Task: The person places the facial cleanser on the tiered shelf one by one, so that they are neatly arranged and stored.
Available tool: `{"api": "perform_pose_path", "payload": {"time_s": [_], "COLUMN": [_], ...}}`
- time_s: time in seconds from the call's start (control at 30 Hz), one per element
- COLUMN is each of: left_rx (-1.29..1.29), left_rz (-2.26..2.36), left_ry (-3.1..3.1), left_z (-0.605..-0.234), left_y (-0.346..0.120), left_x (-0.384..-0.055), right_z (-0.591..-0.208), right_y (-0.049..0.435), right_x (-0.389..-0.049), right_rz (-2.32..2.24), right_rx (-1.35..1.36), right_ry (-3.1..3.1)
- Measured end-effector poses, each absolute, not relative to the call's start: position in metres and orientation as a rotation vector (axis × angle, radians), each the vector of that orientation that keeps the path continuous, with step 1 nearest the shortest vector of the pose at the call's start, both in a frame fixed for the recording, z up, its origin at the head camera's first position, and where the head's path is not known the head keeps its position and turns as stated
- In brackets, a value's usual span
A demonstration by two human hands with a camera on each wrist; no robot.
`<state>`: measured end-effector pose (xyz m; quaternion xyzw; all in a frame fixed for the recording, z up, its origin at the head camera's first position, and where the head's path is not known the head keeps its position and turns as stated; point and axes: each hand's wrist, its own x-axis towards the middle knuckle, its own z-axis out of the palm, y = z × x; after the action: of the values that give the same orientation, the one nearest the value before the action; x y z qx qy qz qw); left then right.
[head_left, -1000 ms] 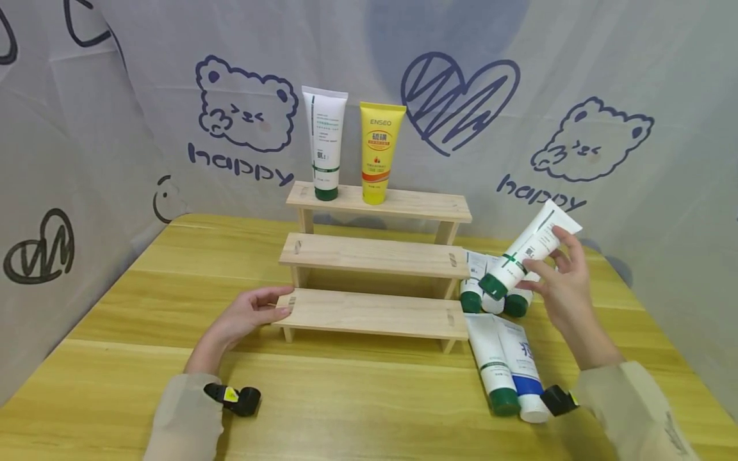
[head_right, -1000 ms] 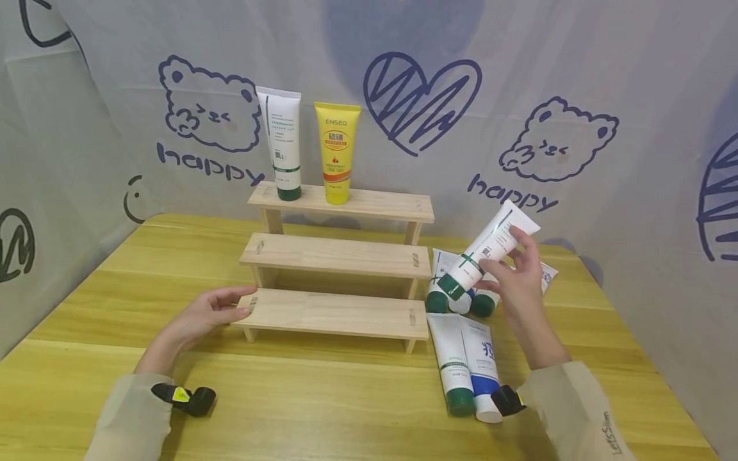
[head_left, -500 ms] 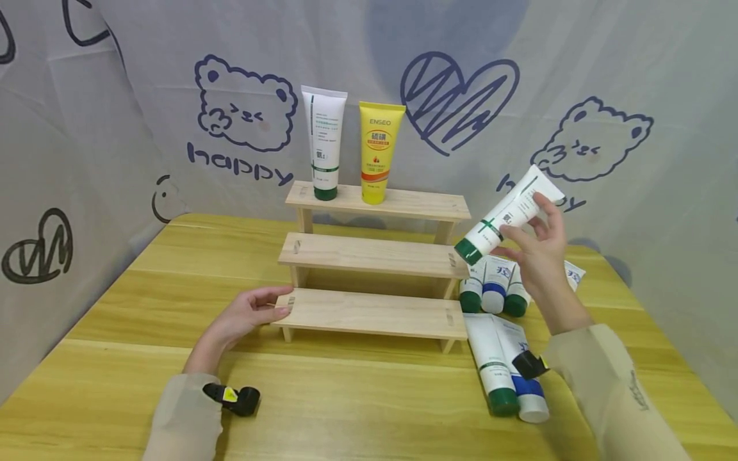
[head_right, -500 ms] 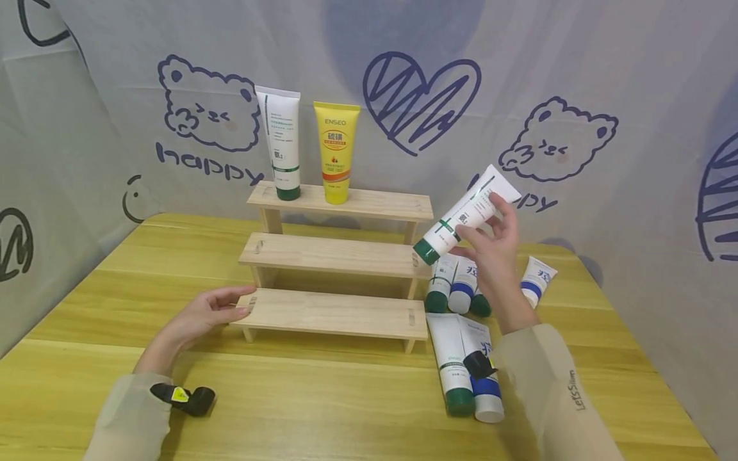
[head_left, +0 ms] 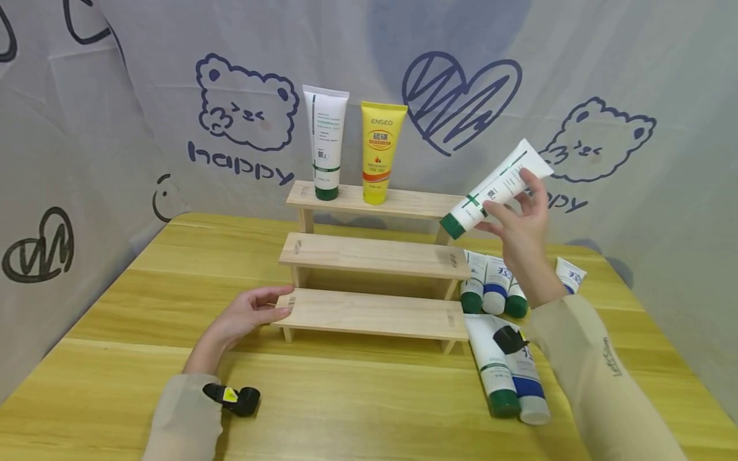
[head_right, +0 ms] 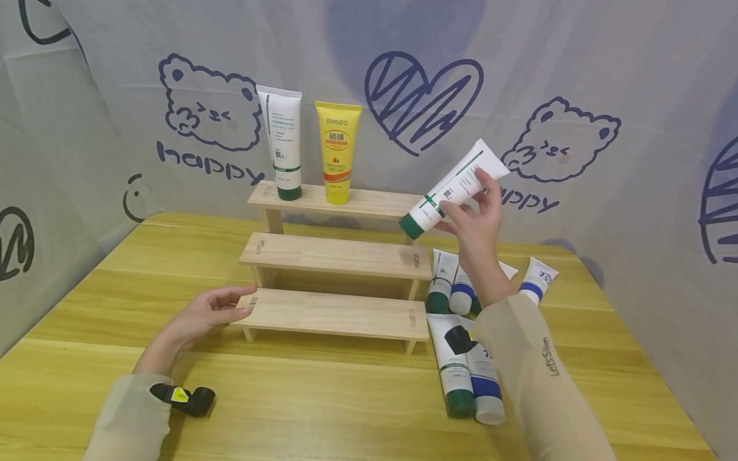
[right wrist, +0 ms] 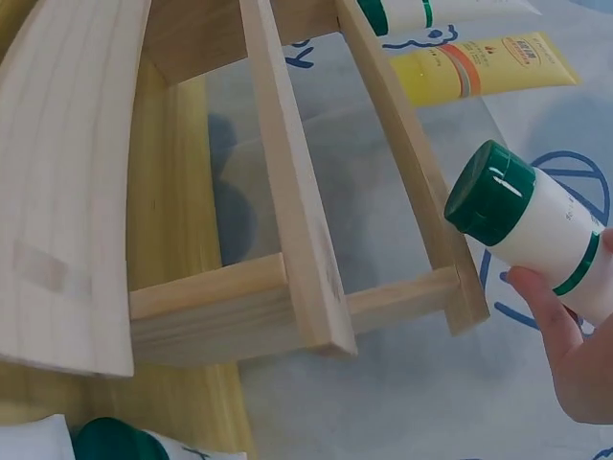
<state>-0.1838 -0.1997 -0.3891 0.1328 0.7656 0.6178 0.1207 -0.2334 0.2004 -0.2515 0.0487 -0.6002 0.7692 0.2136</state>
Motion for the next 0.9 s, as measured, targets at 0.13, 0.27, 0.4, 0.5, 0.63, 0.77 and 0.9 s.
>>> {"api": "perform_pose_path", "payload": {"time_s": [0.13,0.27,0.4,0.5,0.63,0.77,0.9], "left_rx": [0.389,0.387,0.383,0.383,0.388,0.392,0.395], "left_rz": [1.803,1.804,1.793,1.782,1.775,1.777,1.779], "left_ry": [2.235,2.236,2.252,2.263,2.266,2.262,2.261], "left_z": [-0.389,-0.39,-0.389,-0.389,-0.389,-0.389,-0.389], "left_y": [-0.2,-0.2,-0.2,-0.2,-0.2,-0.201,-0.201], "left_x": [-0.184,-0.184,-0.184,-0.183,-0.184,-0.185,-0.185], "right_z": [-0.248,-0.245,-0.242,-0.241,-0.239,-0.237,-0.235], "right_y": [0.193,0.184,0.174,0.169,0.165,0.162,0.158], "right_x": [-0.242,-0.248,-0.253,-0.256,-0.262,-0.268,-0.275], "right_rz": [2.114,2.096,2.11,2.097,2.043,1.99,1.941], "right_rx": [0.163,0.191,0.206,0.214,0.22,0.223,0.249], "right_ry": [-1.66,-1.658,-1.632,-1.624,-1.657,-1.696,-1.717]}}
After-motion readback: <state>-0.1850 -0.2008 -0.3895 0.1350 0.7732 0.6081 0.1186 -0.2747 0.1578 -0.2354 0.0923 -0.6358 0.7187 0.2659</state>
